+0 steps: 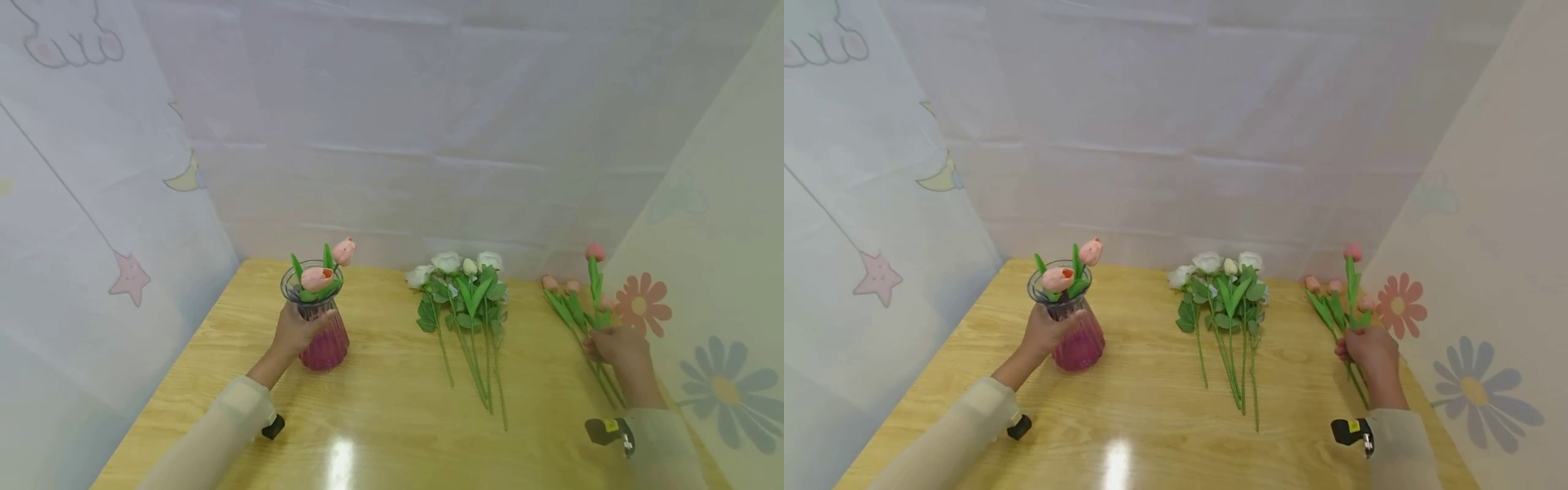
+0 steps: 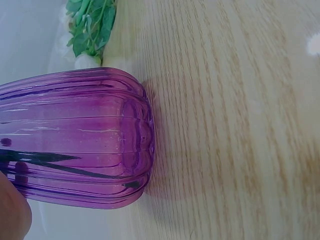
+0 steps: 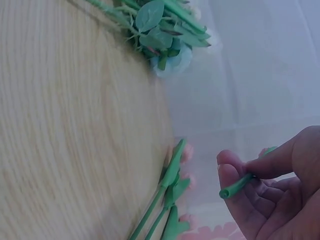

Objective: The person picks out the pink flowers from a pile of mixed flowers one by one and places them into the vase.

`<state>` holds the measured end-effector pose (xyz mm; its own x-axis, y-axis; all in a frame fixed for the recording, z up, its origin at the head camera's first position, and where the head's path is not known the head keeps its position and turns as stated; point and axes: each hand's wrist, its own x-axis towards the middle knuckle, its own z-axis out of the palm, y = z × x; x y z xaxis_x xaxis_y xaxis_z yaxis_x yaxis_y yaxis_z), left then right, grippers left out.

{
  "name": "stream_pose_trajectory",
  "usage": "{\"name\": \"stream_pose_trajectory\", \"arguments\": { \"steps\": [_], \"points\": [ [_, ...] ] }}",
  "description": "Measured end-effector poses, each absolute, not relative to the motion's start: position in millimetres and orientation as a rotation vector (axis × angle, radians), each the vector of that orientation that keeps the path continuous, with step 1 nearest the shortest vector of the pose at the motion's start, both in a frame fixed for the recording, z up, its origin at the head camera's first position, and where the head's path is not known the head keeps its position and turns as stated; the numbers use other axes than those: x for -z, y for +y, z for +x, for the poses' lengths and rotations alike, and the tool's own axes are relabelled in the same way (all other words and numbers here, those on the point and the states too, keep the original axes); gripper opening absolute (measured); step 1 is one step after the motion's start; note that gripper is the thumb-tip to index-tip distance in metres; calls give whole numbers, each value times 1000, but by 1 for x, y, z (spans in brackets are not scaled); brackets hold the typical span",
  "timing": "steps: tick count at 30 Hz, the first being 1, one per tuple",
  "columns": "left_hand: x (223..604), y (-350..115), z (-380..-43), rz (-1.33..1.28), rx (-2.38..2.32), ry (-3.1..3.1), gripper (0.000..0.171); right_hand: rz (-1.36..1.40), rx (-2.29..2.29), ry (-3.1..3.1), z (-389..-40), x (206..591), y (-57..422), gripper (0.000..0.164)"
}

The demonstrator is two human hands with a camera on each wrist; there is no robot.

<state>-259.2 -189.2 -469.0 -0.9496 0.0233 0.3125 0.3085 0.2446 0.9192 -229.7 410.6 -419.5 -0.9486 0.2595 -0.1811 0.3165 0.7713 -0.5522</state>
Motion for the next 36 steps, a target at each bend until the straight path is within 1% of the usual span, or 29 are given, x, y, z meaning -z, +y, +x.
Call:
{"name": "stream_pose_trajectory", "arguments": {
  "steps": [3,6,14,17,22,27,36],
  "points": [
    [470,-189,-259,-327,1769,-2275,73,475,1081,2839,-230,417,404,41],
    [470,-189,-258,-327,1781,-2274,72,476,1235,2794,-230,416,398,41],
    [470,-189,-261,-321,1814,-2267,68,395,1358,2799,-226,406,384,55],
    [471,-189,-261,-312,1811,-2272,68,356,1377,2812,-225,402,378,57],
    [472,-189,-260,-308,1802,-2276,70,309,1459,2779,-221,397,367,52],
    [472,-189,-258,-310,1802,-2271,70,326,1458,2796,-220,395,356,47],
    [471,-188,-260,-307,1839,-2254,68,325,1468,2824,-222,390,340,51]
  ]
}}
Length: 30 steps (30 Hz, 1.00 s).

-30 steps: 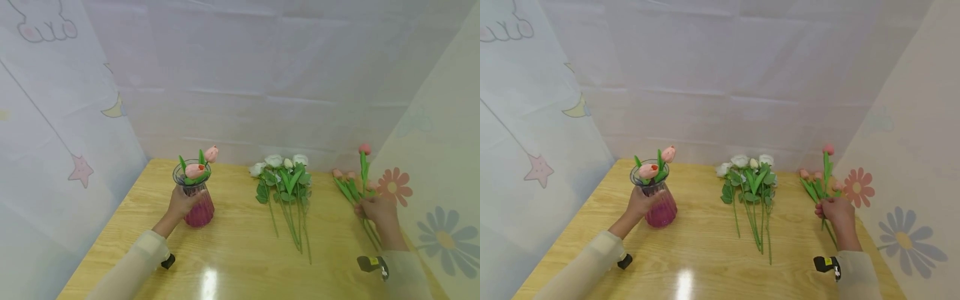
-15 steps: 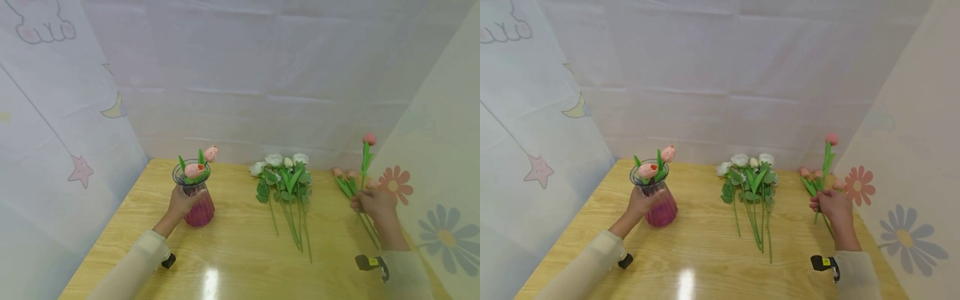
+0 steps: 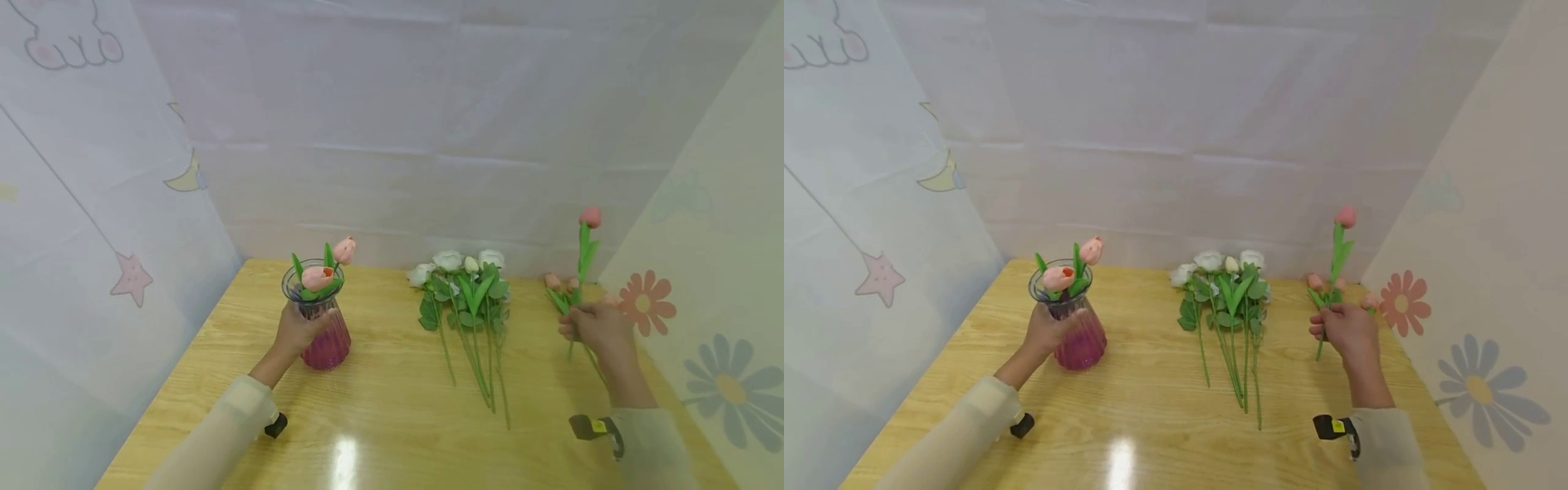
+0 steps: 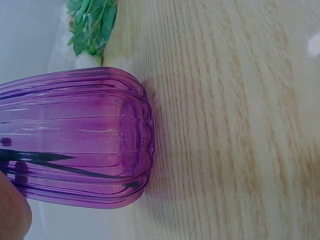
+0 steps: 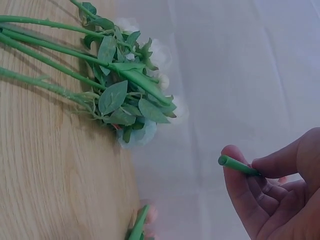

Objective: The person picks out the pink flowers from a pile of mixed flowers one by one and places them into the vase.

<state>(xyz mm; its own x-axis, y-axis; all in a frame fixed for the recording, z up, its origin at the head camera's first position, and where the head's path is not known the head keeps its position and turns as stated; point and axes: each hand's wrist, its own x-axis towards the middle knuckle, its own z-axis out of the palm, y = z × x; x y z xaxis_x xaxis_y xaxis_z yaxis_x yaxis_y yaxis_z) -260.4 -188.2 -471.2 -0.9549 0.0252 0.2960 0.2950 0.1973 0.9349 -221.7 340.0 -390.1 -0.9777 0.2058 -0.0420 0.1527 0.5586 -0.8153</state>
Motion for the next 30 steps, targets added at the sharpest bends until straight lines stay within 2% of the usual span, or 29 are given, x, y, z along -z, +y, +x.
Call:
{"name": "stream_pose_trajectory", "arguments": {
  "steps": [19,24,30],
  "points": [
    [473,-188,-263,-337,1804,-2241,74,-296,-1278,-2783,-219,372,305,48],
    [474,-189,-263,-337,1809,-2236,73,-224,-1355,-2741,-218,372,296,51],
    [474,-189,-262,-347,1823,-2230,73,-131,-1485,-2614,-219,376,286,46]
  ]
}}
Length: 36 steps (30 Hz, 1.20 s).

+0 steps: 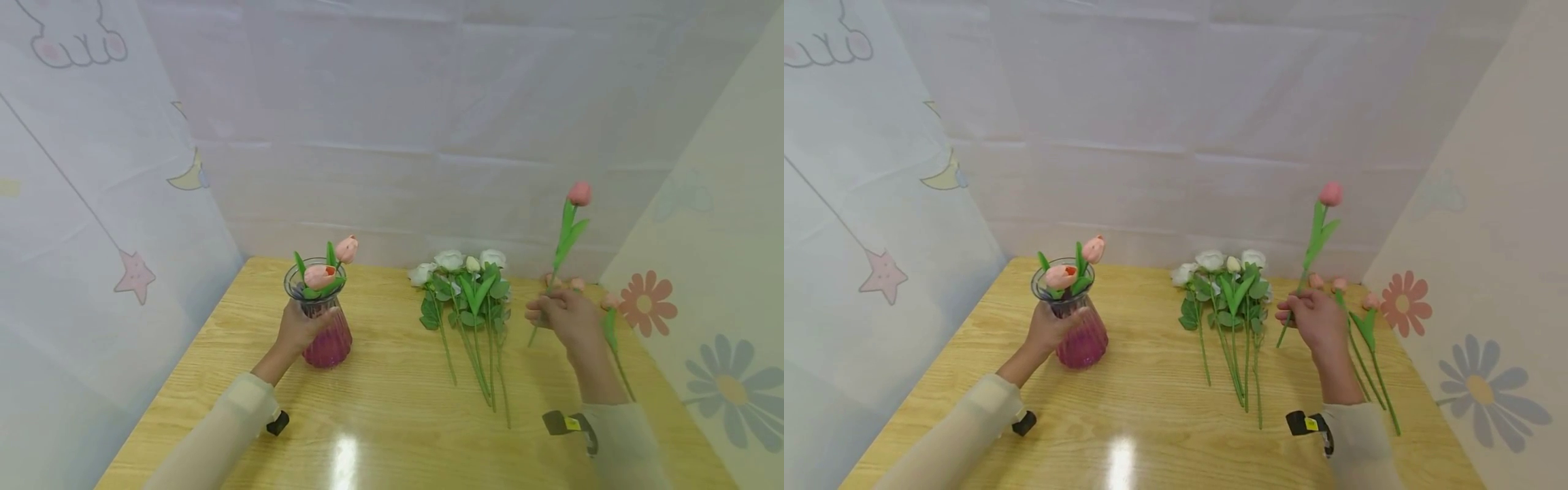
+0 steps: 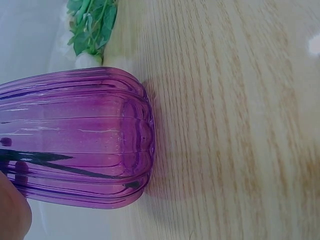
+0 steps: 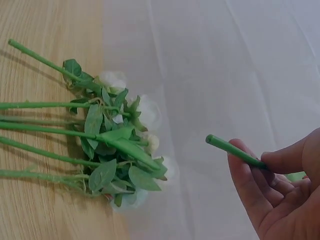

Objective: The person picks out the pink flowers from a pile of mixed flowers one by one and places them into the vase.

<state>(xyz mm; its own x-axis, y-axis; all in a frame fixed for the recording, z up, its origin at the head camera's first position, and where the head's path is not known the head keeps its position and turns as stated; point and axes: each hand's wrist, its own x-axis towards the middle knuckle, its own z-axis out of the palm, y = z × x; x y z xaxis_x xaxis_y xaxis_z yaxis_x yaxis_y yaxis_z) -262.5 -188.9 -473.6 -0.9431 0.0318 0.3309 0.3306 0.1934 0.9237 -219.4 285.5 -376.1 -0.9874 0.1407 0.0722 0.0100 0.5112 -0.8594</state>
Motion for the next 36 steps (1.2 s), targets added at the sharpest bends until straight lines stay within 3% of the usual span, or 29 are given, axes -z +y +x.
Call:
{"name": "stream_pose_trajectory", "arguments": {
  "steps": [12,25,36],
  "points": [
    [444,-180,-243,-328,1857,-2272,70,-45,-1614,-2508,-222,381,267,37],
    [473,-187,-259,-288,1856,-2269,70,-15,-1709,-2460,-222,381,241,33],
    [471,-189,-260,-314,1814,-2258,74,34,-1718,-2411,-226,369,210,28]
  ]
}}
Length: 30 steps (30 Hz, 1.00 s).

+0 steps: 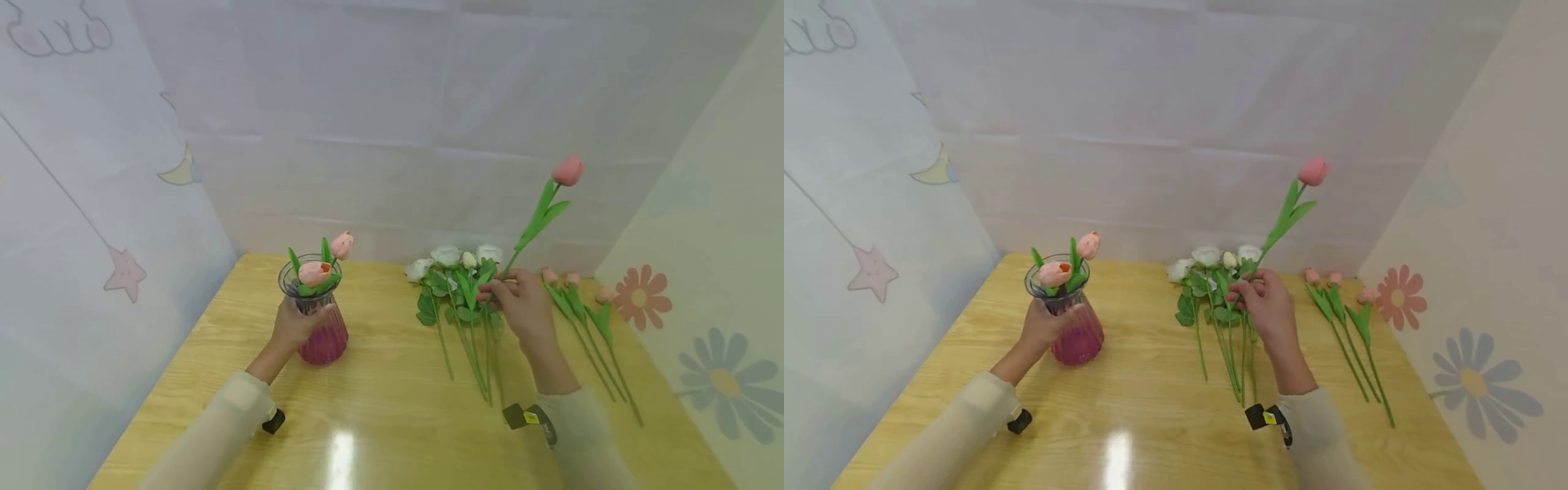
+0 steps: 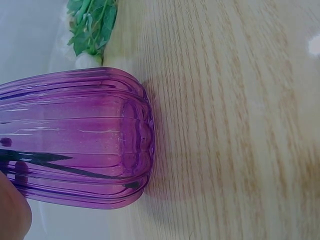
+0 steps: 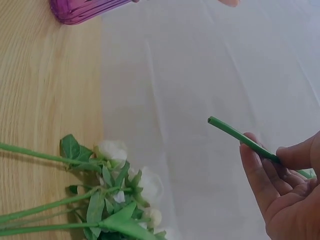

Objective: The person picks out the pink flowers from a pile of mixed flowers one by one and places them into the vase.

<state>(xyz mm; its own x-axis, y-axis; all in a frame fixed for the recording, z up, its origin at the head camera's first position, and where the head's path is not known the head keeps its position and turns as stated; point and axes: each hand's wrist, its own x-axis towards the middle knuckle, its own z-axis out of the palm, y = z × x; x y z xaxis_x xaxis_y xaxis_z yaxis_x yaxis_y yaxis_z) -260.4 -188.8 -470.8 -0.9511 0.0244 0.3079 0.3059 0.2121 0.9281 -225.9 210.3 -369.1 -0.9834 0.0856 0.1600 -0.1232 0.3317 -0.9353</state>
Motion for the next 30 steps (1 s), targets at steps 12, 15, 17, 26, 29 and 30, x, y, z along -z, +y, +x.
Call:
{"name": "stream_pose_trajectory", "arguments": {
  "steps": [12,15,17,26,29,30],
  "points": [
    [470,-187,-264,-356,1767,-2262,70,102,-1825,-2332,-225,355,186,23],
    [469,-187,-264,-357,1776,-2248,69,131,-1837,-2323,-225,350,178,25],
    [469,-187,-263,-360,1780,-2242,71,145,-1829,-2327,-226,348,173,25],
    [470,-188,-260,-342,1824,-2235,75,226,-1869,-2268,-230,344,154,21],
    [471,-188,-261,-325,1830,-2242,75,247,-1886,-2254,-230,343,148,21],
    [471,-188,-261,-319,1828,-2244,75,252,-1892,-2250,-230,342,145,21]
  ]
}}
